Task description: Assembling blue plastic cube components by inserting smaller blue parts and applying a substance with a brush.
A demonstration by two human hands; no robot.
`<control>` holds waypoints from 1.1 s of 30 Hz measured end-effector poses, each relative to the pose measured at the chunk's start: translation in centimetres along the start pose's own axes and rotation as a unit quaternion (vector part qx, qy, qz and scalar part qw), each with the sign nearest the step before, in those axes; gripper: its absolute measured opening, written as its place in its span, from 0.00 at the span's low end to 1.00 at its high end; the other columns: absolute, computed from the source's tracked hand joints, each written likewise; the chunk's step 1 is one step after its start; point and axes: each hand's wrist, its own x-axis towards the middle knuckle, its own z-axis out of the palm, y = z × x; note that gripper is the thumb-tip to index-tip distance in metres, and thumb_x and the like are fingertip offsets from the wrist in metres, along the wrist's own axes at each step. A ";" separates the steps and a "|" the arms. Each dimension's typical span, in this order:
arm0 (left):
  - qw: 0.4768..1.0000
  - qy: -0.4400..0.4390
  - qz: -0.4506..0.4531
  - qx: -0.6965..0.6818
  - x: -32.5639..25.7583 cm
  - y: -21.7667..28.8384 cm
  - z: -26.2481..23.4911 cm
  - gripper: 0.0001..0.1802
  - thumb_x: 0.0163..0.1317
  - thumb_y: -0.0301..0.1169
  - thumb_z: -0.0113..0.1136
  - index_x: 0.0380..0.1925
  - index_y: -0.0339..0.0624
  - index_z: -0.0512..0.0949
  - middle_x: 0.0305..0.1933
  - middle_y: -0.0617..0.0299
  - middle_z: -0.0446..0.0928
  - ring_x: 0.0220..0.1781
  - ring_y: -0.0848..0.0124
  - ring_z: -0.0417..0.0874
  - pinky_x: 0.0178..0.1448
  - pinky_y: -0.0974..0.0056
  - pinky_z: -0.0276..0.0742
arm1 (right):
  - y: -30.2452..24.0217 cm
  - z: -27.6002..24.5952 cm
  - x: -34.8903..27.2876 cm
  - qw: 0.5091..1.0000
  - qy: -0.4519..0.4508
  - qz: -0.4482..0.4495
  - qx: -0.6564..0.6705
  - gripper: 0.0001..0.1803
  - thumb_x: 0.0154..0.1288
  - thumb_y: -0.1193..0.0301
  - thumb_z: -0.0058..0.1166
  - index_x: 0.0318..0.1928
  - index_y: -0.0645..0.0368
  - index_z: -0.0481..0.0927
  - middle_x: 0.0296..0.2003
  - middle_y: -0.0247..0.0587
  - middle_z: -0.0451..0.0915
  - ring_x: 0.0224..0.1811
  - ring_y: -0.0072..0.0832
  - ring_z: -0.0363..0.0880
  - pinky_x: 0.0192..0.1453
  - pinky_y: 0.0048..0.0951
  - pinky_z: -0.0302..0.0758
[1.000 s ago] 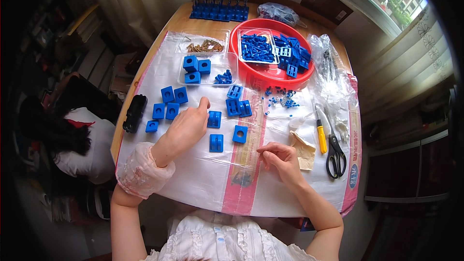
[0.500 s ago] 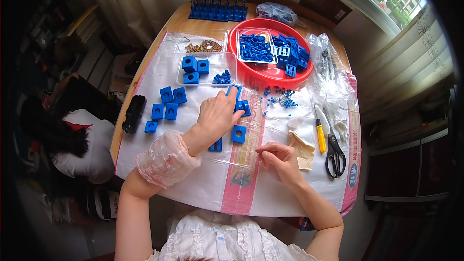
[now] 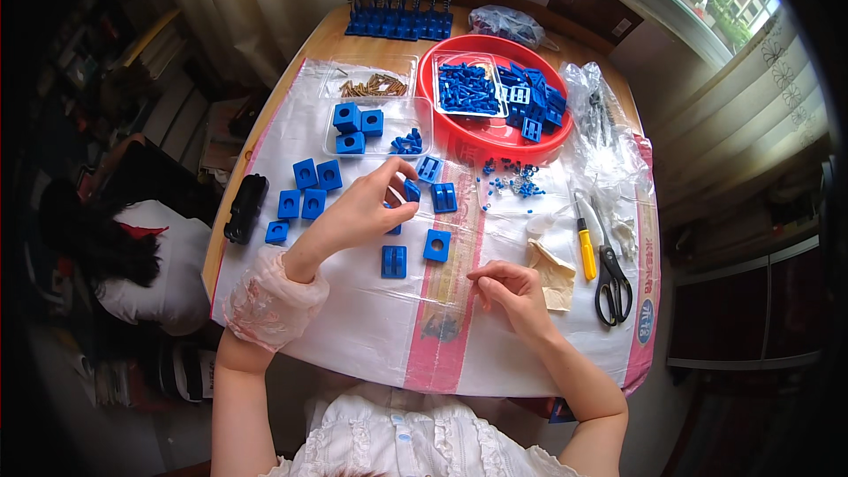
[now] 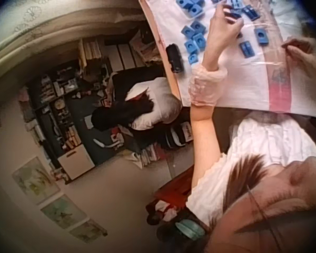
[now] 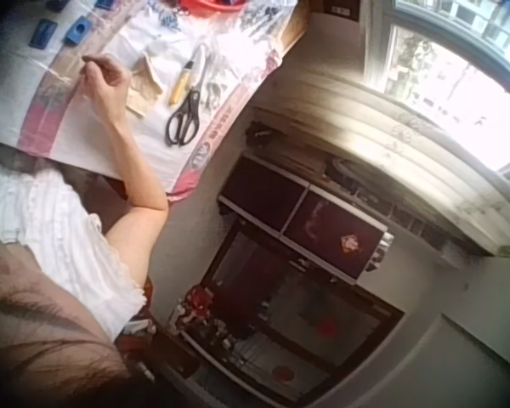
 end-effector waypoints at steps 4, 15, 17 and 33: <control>0.996 -0.007 -0.063 -0.060 -0.1 -1.3 -1.4 0.20 0.62 0.30 0.58 0.54 0.39 0.70 0.40 0.54 0.78 0.39 0.70 0.81 0.43 0.66 0.79 | 0.1 0.0 0.0 1.000 -0.002 -0.005 0.002 0.09 0.67 0.78 0.53 0.43 0.68 0.83 0.31 0.38 0.81 0.27 0.18 0.75 0.33 0.18 0.72; 0.997 0.063 -0.007 -0.041 -2.8 -1.9 -2.8 0.15 0.59 0.22 0.65 0.45 0.36 0.74 0.39 0.56 0.80 0.38 0.73 0.84 0.44 0.71 0.81 | -0.1 0.1 0.0 1.000 -0.002 -0.005 -0.009 0.09 0.67 0.78 0.54 0.43 0.68 0.83 0.30 0.37 0.80 0.27 0.17 0.75 0.33 0.18 0.72; 0.991 0.127 -0.009 0.049 -4.1 -1.4 -2.5 0.15 0.57 0.22 0.67 0.42 0.36 0.75 0.35 0.55 0.81 0.36 0.72 0.85 0.41 0.71 0.81 | -0.1 0.0 0.0 1.000 0.000 -0.002 -0.009 0.09 0.67 0.78 0.53 0.43 0.68 0.83 0.30 0.37 0.80 0.27 0.17 0.75 0.33 0.18 0.72; 0.948 0.117 0.067 0.288 -7.5 0.1 -0.6 0.15 0.54 0.25 0.69 0.40 0.37 0.74 0.40 0.52 0.78 0.45 0.56 0.80 0.47 0.58 0.76 | -0.1 0.1 0.0 1.000 -0.007 -0.007 -0.009 0.09 0.67 0.78 0.53 0.44 0.68 0.83 0.30 0.37 0.80 0.28 0.17 0.74 0.33 0.18 0.71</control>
